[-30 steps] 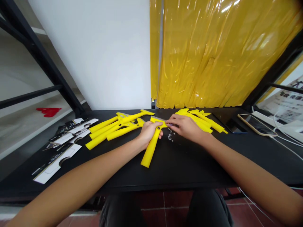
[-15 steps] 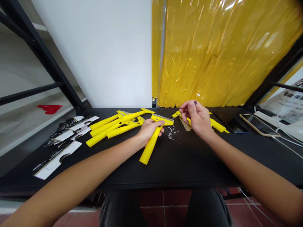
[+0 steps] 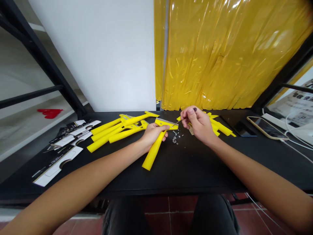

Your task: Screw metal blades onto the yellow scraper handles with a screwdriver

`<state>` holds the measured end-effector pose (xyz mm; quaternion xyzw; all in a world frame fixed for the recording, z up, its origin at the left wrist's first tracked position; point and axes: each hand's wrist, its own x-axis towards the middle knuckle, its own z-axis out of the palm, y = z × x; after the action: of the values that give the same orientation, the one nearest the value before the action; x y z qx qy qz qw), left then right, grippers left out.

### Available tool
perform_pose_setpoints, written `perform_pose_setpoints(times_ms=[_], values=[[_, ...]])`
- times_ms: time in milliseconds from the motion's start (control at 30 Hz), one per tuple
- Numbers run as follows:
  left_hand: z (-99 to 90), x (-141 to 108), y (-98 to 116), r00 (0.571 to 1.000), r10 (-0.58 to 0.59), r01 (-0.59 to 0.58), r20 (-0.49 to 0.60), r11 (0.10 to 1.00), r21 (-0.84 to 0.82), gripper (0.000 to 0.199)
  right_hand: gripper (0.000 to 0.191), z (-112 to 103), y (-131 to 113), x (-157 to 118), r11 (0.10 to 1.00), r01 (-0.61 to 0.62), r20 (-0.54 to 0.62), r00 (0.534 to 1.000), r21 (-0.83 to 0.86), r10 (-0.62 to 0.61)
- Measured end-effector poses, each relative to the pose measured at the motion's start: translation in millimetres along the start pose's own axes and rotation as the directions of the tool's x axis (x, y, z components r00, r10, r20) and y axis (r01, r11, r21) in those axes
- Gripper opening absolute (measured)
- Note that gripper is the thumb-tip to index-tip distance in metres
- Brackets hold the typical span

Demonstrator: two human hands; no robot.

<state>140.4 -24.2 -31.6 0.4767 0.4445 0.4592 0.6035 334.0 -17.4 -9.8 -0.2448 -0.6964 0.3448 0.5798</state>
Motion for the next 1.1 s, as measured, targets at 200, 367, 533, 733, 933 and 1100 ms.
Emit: perform_pose_setpoints(times_ms=[200, 367, 533, 733, 933, 1100], values=[[-0.1, 1.1, -1.5, 1.000, 0.004, -0.004, 0.004, 1.000, -0.001, 0.014, 0.026, 0.9, 3.4, -2.2, 1.000, 0.015, 0.057, 0.998, -0.020, -0.014], [0.9, 0.3, -0.4, 1.000, -0.003, 0.003, 0.016, 1.000, 0.011, 0.012, 0.019, 3.1, -3.6, -4.5, 0.998, 0.026, 0.116, 0.993, 0.066, -0.033], [1.8, -2.9, 3.5, 0.998, -0.021, 0.020, 0.052, 1.000, 0.011, 0.012, 0.023, 1.8, -12.5, -1.9, 0.992, -0.064, 0.184, 0.982, 0.110, 0.043], [3.6, -5.2, 6.3, 0.985, -0.087, 0.090, 0.150, 0.996, -0.012, 0.017, 0.024, 5.0, -16.1, 0.2, 0.928, -0.158, 0.119, 0.985, 0.336, 0.125], [7.0, -7.4, 6.8, 0.983, -0.105, 0.104, 0.153, 0.995, 0.012, 0.018, 0.027, 5.8, -14.6, -0.7, 0.942, -0.151, 0.078, 0.988, 0.300, 0.133], [8.5, -7.2, 4.7, 0.980, -0.109, 0.097, 0.169, 0.992, 0.075, 0.020, 0.035, 5.4, -12.8, -0.5, 0.930, -0.216, 0.112, 0.975, 0.297, 0.191]])
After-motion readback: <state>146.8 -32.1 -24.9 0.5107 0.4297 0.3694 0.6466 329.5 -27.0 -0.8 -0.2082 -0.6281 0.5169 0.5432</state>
